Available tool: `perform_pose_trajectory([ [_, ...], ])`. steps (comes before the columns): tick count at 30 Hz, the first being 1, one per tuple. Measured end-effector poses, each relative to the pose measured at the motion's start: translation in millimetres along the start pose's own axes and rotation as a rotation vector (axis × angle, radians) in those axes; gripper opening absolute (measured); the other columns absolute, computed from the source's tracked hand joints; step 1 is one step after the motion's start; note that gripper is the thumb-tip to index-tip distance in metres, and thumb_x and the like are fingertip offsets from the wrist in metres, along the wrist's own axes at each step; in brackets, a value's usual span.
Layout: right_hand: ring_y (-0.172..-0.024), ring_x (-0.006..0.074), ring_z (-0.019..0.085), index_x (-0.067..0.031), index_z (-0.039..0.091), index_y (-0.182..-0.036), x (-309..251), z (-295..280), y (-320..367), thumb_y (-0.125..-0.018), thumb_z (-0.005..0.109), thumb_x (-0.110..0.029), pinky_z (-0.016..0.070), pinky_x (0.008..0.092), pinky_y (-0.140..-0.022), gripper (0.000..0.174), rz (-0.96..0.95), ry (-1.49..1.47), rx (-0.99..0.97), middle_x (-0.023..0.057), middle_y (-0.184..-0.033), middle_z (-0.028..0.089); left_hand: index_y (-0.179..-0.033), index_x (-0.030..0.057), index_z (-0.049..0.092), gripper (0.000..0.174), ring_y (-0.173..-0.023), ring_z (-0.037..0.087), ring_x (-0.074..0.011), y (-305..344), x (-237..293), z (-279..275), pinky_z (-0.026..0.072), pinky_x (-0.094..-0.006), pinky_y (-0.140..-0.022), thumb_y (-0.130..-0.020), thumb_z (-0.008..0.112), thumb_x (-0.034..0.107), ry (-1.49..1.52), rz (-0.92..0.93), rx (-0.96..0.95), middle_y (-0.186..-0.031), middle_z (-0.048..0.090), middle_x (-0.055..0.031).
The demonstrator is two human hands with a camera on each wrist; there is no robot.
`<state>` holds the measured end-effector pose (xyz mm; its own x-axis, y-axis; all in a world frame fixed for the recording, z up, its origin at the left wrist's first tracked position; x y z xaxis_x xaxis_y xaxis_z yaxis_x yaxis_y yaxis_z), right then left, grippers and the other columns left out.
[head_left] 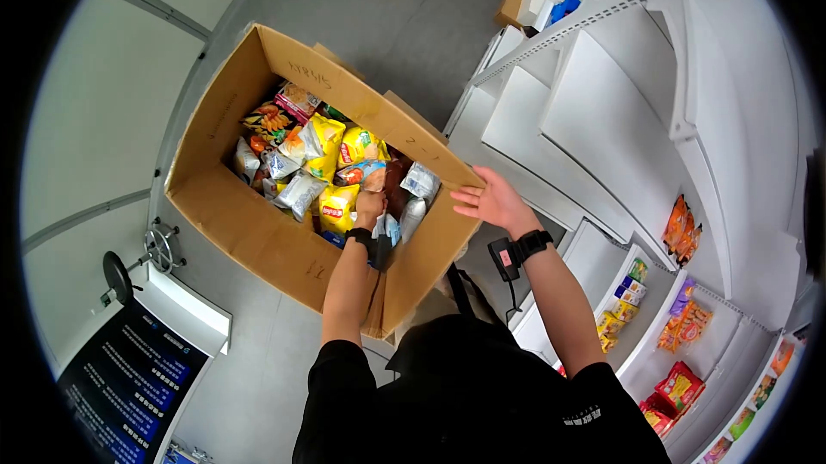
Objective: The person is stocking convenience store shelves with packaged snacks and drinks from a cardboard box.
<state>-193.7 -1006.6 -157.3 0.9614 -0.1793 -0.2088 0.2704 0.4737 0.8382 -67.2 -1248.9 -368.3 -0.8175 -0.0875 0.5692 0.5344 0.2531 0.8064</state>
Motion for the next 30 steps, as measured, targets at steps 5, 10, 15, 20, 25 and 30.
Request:
perform_pose_trajectory([
  [5, -0.120, 0.0343, 0.043, -0.0050, 0.018, -0.140, 10, -2, 10, -0.087, 0.055, -0.035, 0.0384, 0.0480, -0.097, 0.071, -0.061, 0.031, -0.056, 0.0237, -0.138, 0.028, -0.069, 0.0059, 0.055, 0.018, -0.044, 0.042, -0.0079, 91, 42, -19, 0.0329, -0.0203, -0.039, -0.084, 0.056, 0.016, 0.431, -0.003, -0.002, -0.059, 0.050, -0.0001],
  [10, -0.111, 0.0285, 0.051, -0.0045, 0.016, -0.141, 22, 10, 64, -0.084, 0.060, -0.034, 0.0427, 0.0422, -0.091, 0.078, -0.206, 0.336, -0.056, 0.0191, -0.129, 0.042, -0.079, 0.0084, 0.054, 0.010, -0.050, 0.041, -0.0052, 188, 67, -36, 0.0313, -0.0185, -0.043, -0.087, 0.054, 0.014, 0.648, 0.063, -0.100, -0.063, 0.050, 0.0024],
  [15, -0.112, 0.0274, 0.049, -0.0037, 0.035, -0.135, 45, 9, 105, -0.083, 0.061, -0.041, 0.0432, 0.0418, -0.090, 0.069, -0.240, 0.669, -0.182, 0.0130, -0.127, 0.047, -0.080, 0.0093, 0.054, 0.011, -0.048, 0.039, -0.0040, 279, 92, -21, 0.0290, -0.0180, -0.043, -0.089, 0.053, 0.015, 0.690, 0.258, -0.236, -0.061, 0.048, 0.0041],
  [20, -0.118, 0.0318, 0.045, -0.0088, 0.028, -0.140, 66, 27, 169, -0.084, 0.056, -0.053, 0.0425, 0.0511, -0.090, 0.076, -0.148, 0.666, -0.288, 0.0127, -0.136, 0.036, -0.085, 0.0080, 0.055, 0.010, -0.046, 0.037, -0.0027, 357, 118, 45, 0.0258, -0.0174, -0.041, -0.090, 0.053, 0.016, 0.306, 0.471, -0.242, -0.063, 0.049, 0.0047],
  [25, -0.100, 0.0176, 0.055, -0.0064, 0.031, -0.134, 87, -2, 208, -0.082, 0.065, -0.037, 0.0484, 0.0344, -0.077, 0.069, -0.347, 0.534, -0.314, 0.0095, -0.115, 0.051, -0.089, 0.0053, 0.054, 0.006, -0.056, 0.040, -0.0014, 412, 130, 110, 0.0313, -0.0174, -0.049, -0.091, 0.052, 0.011, 0.007, 0.720, -0.397, -0.067, 0.048, 0.0066],
  [30, -0.094, 0.0173, 0.058, 0.0000, 0.035, -0.128, 89, -48, 247, -0.082, 0.063, -0.021, 0.0502, 0.0303, -0.077, 0.058, -0.519, 0.339, -0.305, 0.0117, -0.110, 0.053, -0.087, 0.0045, 0.058, 0.011, -0.057, 0.047, -0.0036, 441, 136, 153, 0.0355, -0.0191, -0.050, -0.089, 0.058, 0.015, -0.109, 0.669, -0.496, -0.068, 0.053, 0.0032],
])
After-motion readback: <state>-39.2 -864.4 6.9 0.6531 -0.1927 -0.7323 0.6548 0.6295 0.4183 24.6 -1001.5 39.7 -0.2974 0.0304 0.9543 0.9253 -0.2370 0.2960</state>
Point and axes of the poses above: each hand's wrist, its own y-axis away from the middle knuckle, its own z-axis out of the palm, x = y × z, the point moved 2 cm from there along -y, towards the middle knuckle
